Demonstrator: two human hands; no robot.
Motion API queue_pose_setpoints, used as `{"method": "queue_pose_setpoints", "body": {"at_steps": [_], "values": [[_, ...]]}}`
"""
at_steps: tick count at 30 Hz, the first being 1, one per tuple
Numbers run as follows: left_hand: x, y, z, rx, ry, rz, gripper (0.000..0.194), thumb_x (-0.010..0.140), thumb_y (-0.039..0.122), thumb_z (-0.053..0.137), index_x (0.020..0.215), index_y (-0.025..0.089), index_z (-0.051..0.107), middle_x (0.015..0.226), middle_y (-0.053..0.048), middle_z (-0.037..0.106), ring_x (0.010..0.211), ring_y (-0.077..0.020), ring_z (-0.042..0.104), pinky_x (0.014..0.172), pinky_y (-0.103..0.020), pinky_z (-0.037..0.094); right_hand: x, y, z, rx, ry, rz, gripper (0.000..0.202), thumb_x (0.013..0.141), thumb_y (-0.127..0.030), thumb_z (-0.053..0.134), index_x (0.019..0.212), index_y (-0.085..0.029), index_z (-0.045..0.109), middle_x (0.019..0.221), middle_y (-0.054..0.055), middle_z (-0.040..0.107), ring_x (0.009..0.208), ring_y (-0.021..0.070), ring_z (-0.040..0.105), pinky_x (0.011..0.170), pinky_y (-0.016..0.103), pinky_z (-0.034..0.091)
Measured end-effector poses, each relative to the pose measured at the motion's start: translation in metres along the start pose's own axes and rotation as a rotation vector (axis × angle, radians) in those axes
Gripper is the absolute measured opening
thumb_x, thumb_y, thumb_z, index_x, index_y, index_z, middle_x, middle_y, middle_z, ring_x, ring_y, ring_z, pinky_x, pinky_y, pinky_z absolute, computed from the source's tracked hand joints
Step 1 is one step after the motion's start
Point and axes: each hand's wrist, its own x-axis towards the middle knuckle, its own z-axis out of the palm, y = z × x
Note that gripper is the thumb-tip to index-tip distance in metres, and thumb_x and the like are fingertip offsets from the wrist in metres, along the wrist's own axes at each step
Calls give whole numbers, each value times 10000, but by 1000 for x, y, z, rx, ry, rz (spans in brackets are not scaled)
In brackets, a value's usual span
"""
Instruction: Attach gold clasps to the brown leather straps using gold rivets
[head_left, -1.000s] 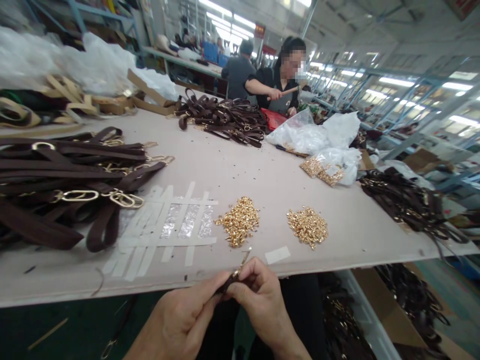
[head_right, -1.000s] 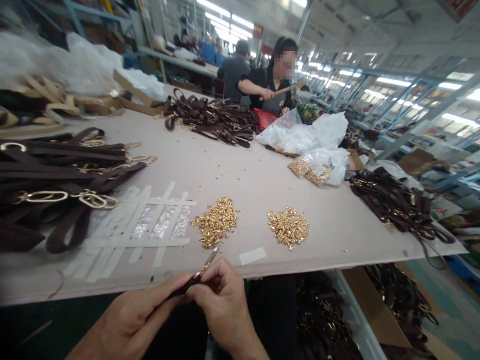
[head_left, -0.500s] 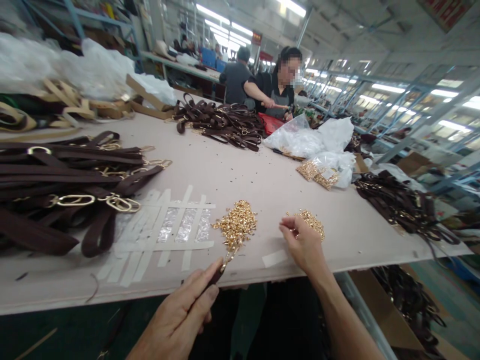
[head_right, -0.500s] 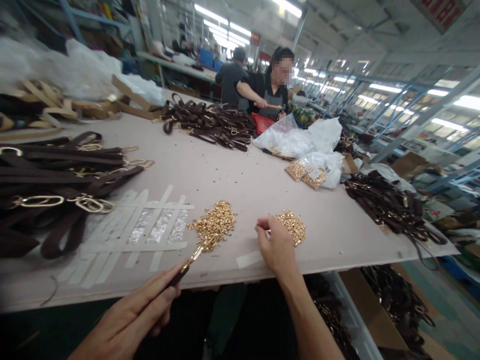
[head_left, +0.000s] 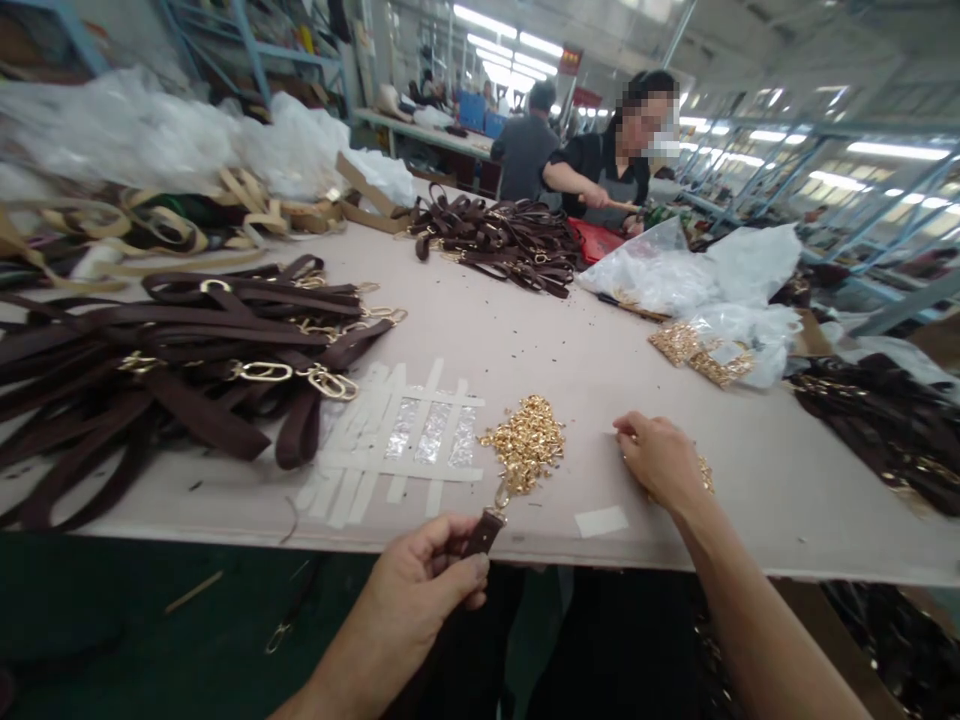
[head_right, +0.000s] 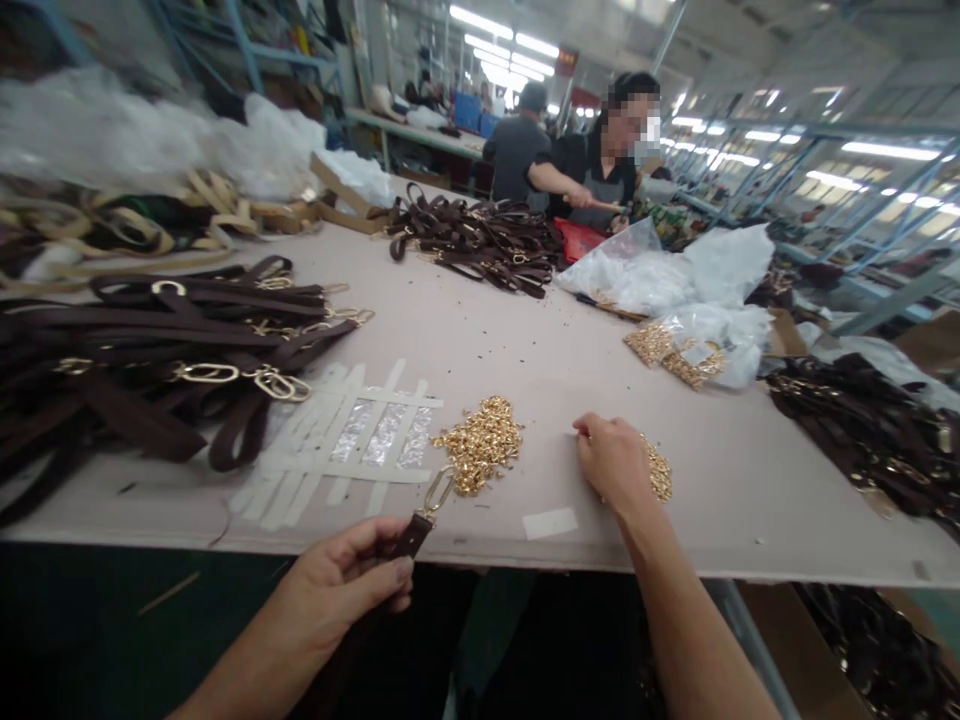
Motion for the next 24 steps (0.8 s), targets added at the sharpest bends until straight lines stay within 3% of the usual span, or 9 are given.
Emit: {"method": "queue_pose_setpoints", "body": {"at_steps": [2, 5, 7, 12, 17, 24], "values": [[-1, 5, 4, -5, 7, 7, 248, 751, 278, 742, 966, 158, 711, 784, -2, 662, 682, -120, 559, 655, -232, 482, -11, -12, -2, 128, 2, -14, 142, 859, -207, 595, 934, -199, 715, 842, 64, 740, 786, 228, 686, 749, 338, 500], [-1, 6, 7, -25, 32, 30, 222, 748, 251, 733, 938, 141, 699, 784, -5, 662, 679, -116, 564, 654, -235, 480, -43, -47, -3, 572, -9, -37, 120, 857, -329, 662, 907, -228, 703, 859, 16, 746, 769, 184, 694, 699, 277, 535], [0, 5, 8, -45, 42, 46, 226, 738, 243, 734, 936, 142, 696, 779, -6, 664, 684, -123, 572, 654, -244, 483, -69, -76, -3, 829, -42, -65, 95, 863, -329, 678, 888, -241, 702, 875, 3, 745, 794, 168, 694, 707, 250, 545], [3, 2, 9, -26, 55, 94, 198, 732, 207, 723, 915, 139, 693, 789, -26, 688, 694, -134, 585, 651, -252, 473, -109, -127, 2, 984, -40, -162, 86, 910, -203, 633, 902, -260, 697, 891, -21, 736, 817, 128, 688, 754, 204, 544], [4, -1, 12, -63, 51, 112, 219, 747, 254, 755, 918, 133, 691, 781, -25, 684, 691, -129, 577, 644, -244, 471, -115, -139, 9, 1018, 67, -232, 204, 893, -95, 621, 936, -280, 693, 917, -37, 723, 860, 109, 685, 808, 186, 542], [4, -2, 16, -46, 79, 110, 255, 751, 314, 773, 915, 130, 704, 792, -39, 695, 703, -134, 587, 641, -239, 483, -118, -139, 17, 1051, 111, -196, 210, 872, -74, 637, 930, -272, 677, 924, -35, 721, 880, 109, 692, 822, 182, 561]]}}
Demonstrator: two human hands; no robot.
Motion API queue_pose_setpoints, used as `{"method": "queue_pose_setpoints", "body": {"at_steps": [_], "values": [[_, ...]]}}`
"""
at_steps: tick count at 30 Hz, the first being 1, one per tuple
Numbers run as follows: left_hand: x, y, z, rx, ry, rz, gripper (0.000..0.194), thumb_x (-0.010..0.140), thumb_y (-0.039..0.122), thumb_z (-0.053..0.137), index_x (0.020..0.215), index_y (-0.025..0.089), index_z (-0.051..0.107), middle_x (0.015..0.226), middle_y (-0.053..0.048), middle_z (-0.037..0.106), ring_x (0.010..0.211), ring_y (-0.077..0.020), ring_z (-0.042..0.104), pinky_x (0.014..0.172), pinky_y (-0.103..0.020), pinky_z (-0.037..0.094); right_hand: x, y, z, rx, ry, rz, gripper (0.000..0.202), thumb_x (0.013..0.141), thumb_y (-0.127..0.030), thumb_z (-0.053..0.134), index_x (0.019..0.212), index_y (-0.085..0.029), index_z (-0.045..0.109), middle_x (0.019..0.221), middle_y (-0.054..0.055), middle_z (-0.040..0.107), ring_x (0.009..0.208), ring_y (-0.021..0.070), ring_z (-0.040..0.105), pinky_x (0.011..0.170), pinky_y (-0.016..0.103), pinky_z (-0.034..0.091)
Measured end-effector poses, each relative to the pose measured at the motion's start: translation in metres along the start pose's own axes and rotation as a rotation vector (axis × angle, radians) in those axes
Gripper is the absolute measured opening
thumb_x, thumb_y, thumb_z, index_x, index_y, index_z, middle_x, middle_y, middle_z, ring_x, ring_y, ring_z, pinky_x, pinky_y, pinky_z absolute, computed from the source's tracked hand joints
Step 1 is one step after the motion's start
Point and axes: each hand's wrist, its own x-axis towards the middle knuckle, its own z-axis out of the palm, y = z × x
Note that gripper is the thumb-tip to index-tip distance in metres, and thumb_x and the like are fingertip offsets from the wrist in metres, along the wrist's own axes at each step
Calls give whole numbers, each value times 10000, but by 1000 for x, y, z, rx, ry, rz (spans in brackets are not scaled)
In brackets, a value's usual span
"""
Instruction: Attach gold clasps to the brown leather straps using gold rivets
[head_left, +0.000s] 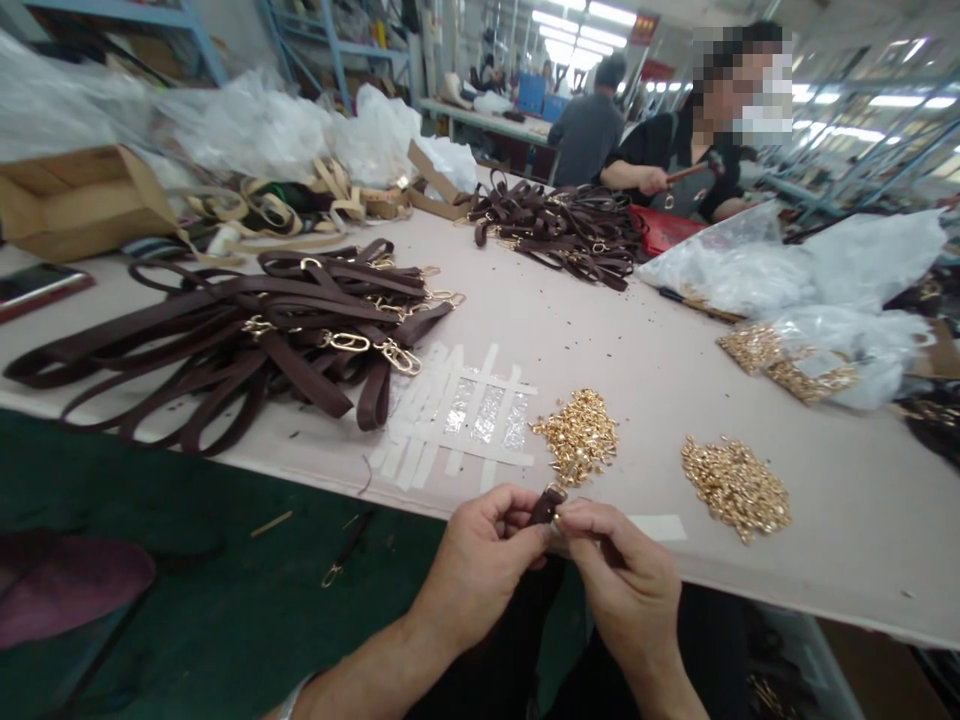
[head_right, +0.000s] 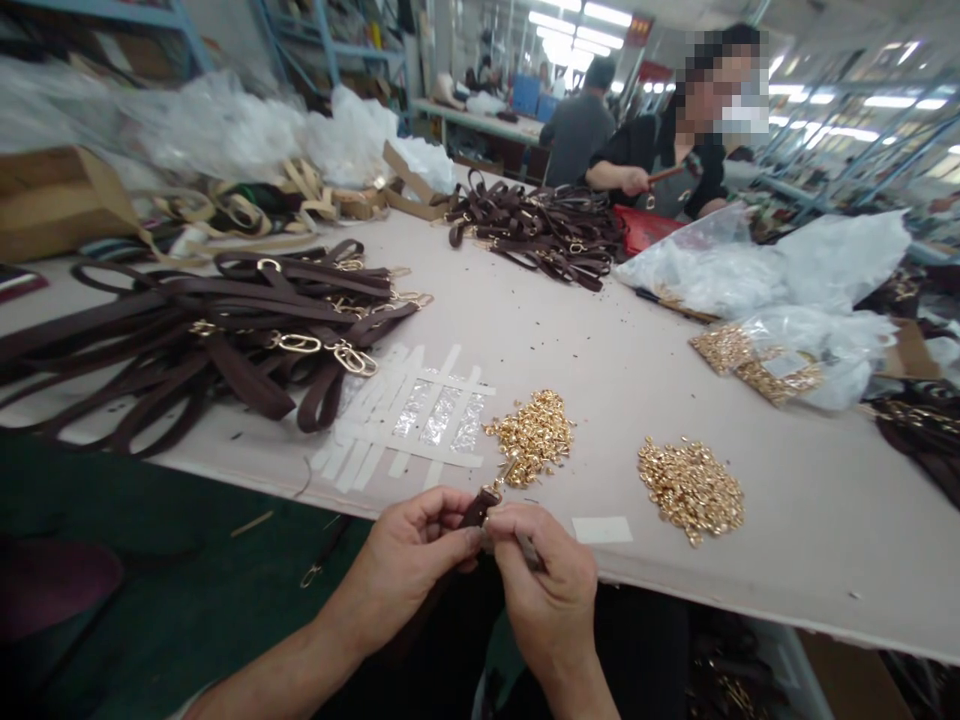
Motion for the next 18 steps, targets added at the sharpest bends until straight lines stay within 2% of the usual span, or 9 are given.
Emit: {"method": "queue_pose_setpoints", "body": {"at_steps": [5, 13, 18], "values": [[0, 6, 1, 53, 28, 0, 206, 731, 268, 748, 880, 129, 715, 764, -41, 700, 674, -135, 581, 622, -239, 480, 0, 0, -1, -74, -25, -115, 217, 876, -47, 621, 939, -250, 666, 947, -13, 719, 893, 115, 688, 854, 203, 547], [-1, -1, 1, 103, 15, 37, 168, 747, 259, 734, 870, 145, 722, 725, -13, 679, 642, -126, 563, 615, -238, 459, -2, 4, 1, -51, -46, -163, 219, 875, -12, 601, 890, -227, 638, 911, 0, 696, 885, 132, 665, 829, 265, 530], [-4, -1, 1, 174, 46, 116, 98, 775, 193, 686, 861, 182, 730, 793, -5, 716, 714, -142, 604, 666, -235, 476, -4, 2, 3, -82, -8, -141, 208, 859, -16, 629, 876, -223, 637, 921, 4, 701, 908, 137, 666, 867, 268, 524]]}}
